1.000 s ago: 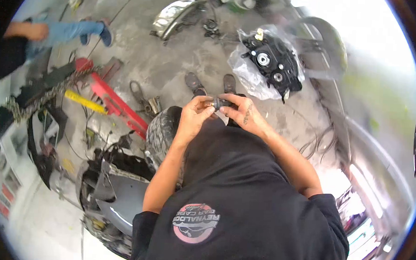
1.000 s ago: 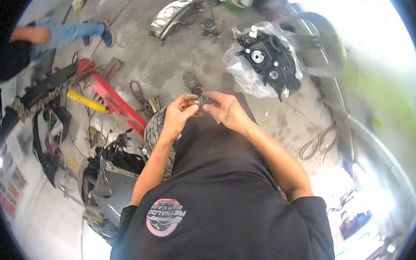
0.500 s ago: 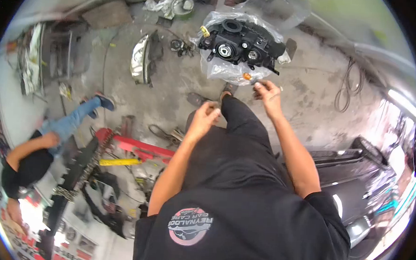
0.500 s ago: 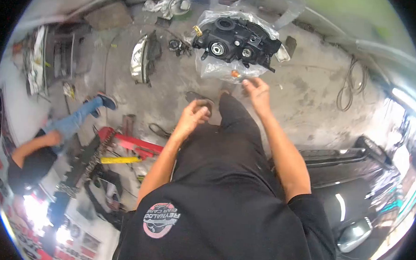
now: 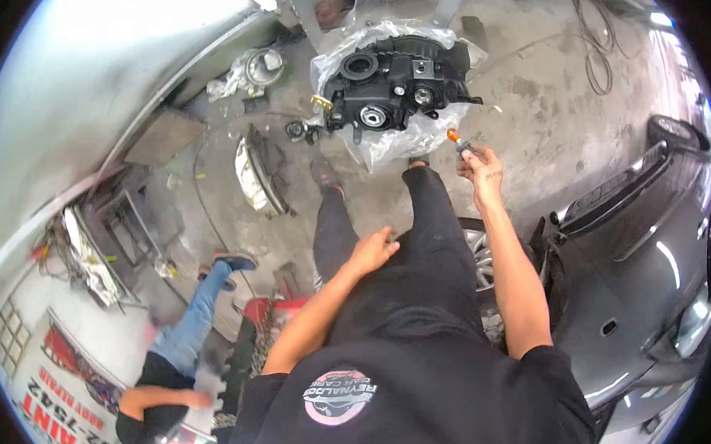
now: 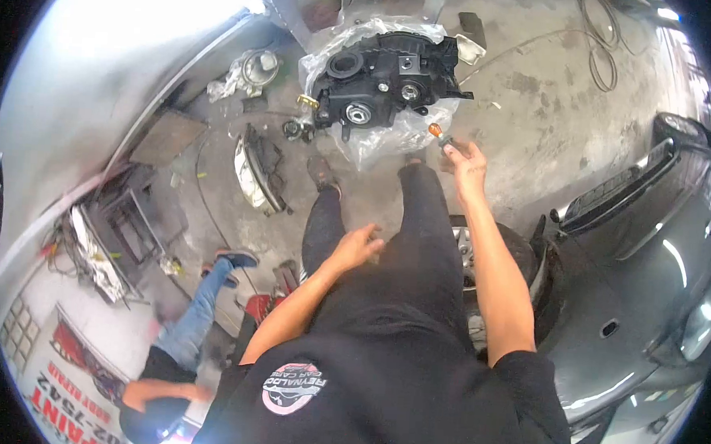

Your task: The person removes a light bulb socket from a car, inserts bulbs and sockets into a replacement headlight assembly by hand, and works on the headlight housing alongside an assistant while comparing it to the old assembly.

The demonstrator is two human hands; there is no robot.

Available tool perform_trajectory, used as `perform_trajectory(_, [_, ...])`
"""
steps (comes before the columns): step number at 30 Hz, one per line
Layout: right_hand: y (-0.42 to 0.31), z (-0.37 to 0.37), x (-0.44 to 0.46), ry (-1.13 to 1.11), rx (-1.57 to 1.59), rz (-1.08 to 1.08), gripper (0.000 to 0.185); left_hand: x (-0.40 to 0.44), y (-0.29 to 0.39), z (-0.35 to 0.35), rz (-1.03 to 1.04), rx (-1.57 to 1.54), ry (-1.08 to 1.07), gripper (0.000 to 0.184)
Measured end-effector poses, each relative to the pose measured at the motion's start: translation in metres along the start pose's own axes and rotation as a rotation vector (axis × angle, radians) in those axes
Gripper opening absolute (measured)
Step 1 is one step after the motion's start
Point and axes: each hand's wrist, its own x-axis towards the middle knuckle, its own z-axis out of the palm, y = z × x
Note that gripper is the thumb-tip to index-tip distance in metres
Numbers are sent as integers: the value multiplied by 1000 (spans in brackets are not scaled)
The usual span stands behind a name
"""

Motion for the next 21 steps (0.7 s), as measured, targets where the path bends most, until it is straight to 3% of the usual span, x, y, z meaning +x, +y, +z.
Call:
perform_trajectory(5, [33,48,-31,124,119,-43,37,-17,-52,-12,3,-28,-286,51])
perform_trajectory(8, [45,74,-30,135,118,-92,37,-31,-114,24,321,-122,-437,38])
perform_trajectory(10, [47,86,-20,133,73,-157,34,-39,-81,-5,156,-34,-628,36])
perform_trajectory(11, [45,87,-12,139,40,-193,34,-35,-103,0,238,-74,-544,34])
perform_trajectory(14, [57,75,41,214,-4,-361,34,-6,-116,-21,187,-81,-422,29])
perform_trajectory(15, [65,71,60,251,-8,-407,35,13,-109,-38,-17,-181,-504,30])
perform_trajectory(20, [98,66,115,369,159,-586,32,118,-111,-95,239,87,192,26])
perform_trajectory(21, [105,66,120,378,174,-620,32,131,-111,-110,204,-1,274,26])
